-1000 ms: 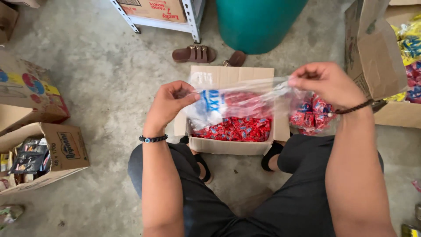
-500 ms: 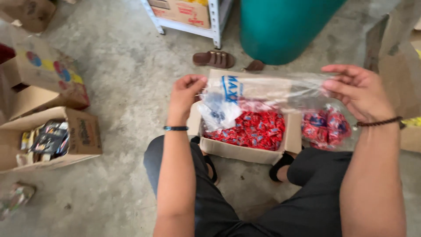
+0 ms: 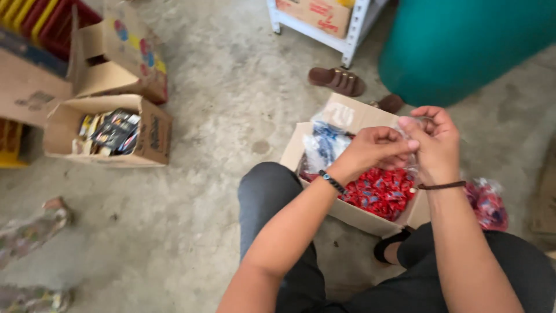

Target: The person takes red candies from a large cardboard box and places them into clear plastic bags by hand, ties the bags closed, and sets them aside.

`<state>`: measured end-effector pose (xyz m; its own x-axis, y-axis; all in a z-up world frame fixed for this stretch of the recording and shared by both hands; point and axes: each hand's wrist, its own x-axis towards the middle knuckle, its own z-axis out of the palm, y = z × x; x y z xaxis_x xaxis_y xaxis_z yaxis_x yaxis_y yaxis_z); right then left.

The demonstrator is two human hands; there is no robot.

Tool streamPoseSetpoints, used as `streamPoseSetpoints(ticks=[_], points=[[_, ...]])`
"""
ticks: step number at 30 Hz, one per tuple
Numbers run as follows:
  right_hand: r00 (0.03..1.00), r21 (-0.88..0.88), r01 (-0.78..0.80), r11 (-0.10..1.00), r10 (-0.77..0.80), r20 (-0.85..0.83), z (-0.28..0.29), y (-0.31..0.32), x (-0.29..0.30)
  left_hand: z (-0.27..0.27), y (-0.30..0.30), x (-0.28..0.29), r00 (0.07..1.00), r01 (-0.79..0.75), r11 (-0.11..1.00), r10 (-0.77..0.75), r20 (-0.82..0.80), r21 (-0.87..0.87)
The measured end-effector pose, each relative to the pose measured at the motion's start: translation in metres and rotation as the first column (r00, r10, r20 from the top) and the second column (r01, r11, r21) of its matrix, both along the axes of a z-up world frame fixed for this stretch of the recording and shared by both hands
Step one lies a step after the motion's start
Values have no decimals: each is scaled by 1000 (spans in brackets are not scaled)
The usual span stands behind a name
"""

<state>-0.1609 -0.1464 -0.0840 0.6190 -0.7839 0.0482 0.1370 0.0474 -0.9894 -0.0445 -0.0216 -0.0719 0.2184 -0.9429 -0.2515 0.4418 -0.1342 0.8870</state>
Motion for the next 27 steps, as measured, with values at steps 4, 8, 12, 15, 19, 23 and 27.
streamPoseSetpoints(ticks=[4, 8, 12, 15, 19, 23, 27], points=[[989, 259, -113, 959, 84, 121, 47, 13, 15, -22, 0, 24, 991, -20, 990, 1, -135, -137], [965, 157, -246, 956, 257, -55, 53, 6, 13, -13, 11, 51, 939, -221, 970, 182, -291, -105], [905, -179, -249, 952, 163, -393, 46, 2, 11, -32, 11, 57, 881, -241, 962, 161, -444, -129], [883, -103, -260, 960, 193, -428, 22, -14, 8, -34, 9, 57, 775, -278, 953, 150, -613, -119], [970, 217, -144, 965, 181, -161, 34, -9, 7, -24, 8, 48, 896, -90, 983, 8, -444, -163], [937, 414, -347, 842, 332, 109, 53, 3, 5, -47, -4, 44, 945, -326, 939, 325, -28, -111], [958, 40, -227, 973, 230, -171, -12, -14, 7, -31, -4, 36, 887, -436, 888, 452, 98, -147]])
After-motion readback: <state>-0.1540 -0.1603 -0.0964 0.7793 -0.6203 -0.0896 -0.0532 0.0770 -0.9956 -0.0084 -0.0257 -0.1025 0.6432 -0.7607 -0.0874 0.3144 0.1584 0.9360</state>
